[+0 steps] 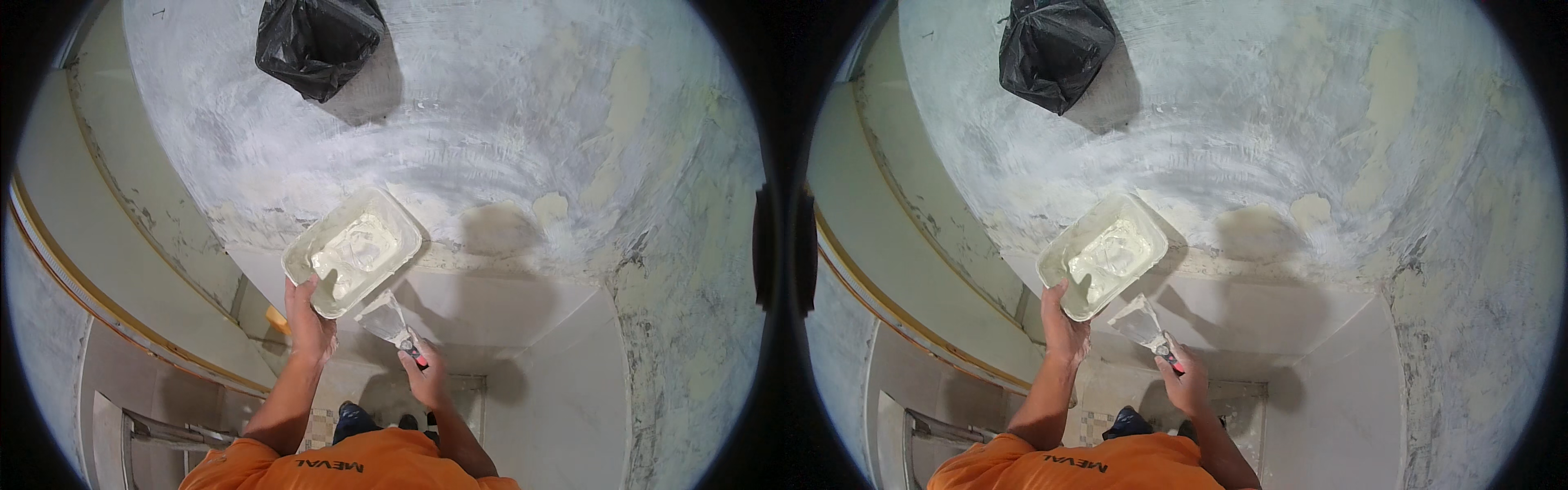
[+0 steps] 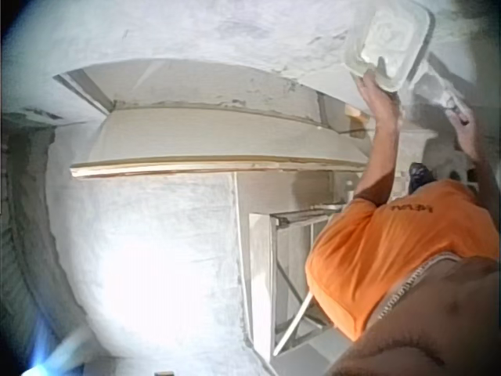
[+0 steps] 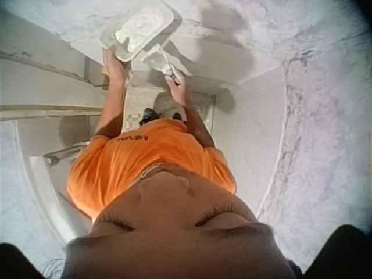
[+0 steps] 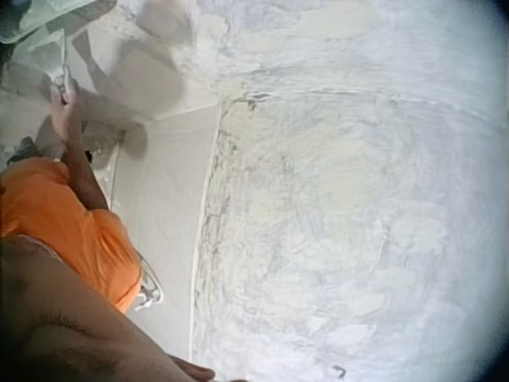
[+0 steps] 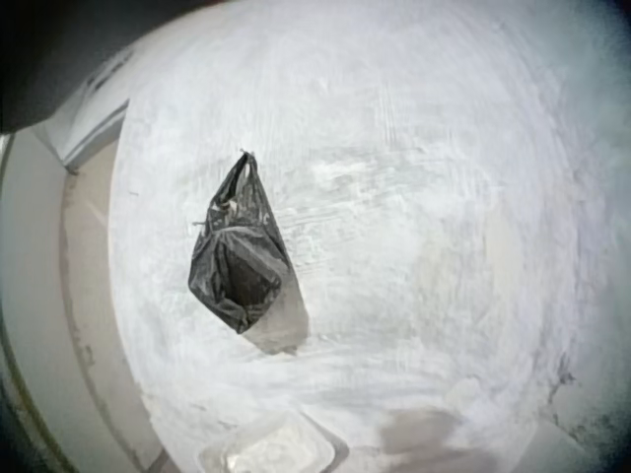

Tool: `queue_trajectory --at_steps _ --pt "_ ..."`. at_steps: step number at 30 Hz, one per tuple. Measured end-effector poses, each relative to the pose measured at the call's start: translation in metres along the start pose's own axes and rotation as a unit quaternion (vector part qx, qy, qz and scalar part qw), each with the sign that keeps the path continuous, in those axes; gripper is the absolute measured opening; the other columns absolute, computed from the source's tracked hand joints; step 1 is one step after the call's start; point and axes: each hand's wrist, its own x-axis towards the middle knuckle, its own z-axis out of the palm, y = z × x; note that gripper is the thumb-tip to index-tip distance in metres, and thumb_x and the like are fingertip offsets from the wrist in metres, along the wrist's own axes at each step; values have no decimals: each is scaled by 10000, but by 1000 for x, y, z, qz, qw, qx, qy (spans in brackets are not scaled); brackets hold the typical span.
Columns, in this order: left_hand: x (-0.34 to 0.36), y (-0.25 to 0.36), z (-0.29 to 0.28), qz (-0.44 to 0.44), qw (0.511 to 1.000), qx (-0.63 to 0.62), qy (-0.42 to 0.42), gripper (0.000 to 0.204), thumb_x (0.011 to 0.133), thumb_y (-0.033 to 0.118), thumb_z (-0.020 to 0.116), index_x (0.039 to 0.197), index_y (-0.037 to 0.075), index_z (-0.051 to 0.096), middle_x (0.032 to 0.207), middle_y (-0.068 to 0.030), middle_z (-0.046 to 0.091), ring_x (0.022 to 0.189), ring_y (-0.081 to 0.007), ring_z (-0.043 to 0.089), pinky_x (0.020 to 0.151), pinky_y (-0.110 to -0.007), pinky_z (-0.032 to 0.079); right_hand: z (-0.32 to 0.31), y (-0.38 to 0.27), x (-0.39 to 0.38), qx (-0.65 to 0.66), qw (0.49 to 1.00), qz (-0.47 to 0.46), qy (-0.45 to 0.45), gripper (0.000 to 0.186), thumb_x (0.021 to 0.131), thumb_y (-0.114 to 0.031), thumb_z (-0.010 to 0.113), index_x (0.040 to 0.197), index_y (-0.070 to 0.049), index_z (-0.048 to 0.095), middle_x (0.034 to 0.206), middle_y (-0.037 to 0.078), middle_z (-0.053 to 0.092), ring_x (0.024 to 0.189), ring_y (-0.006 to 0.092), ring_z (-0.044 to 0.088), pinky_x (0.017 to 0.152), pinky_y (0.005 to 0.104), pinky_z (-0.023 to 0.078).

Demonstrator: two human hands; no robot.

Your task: The person applies joint compound to a bathroom wall using a putty knife and a plastic container, spreading the material over joints and uneven surfaces.

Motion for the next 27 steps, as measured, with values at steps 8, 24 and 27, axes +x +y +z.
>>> queue_trajectory --at_steps 8,24,27 --pt "0 -6 -4 90 988 121 -15 590 916 26 553 1476 35 368 1409 -108 494 1303 -218 497 1090 -357 418 -42 -25 -7 26 992 97 72 389 888 -85 694 1252 18 605 933 74 689 816 141 631 764 289 510" --pt "3 -37 -21 310 883 301 -183 848 755 -66 690 1500 14 292 1479 -135 354 1384 -289 398 1159 -420 323 -74 -103 -3 -155 986 -19 56 386 847 -126 728 1203 9 669 1072 172 711 914 252 704 829 333 543" --pt "3 -34 -23 299 877 314 -206 850 754 -51 701 1503 8 304 1486 -138 359 1376 -291 411 1159 -423 328 -81 -133 11 -207 977 -43 -10 389 873 -150 718 1231 -7 668 1093 180 697 879 316 710 769 371 566"
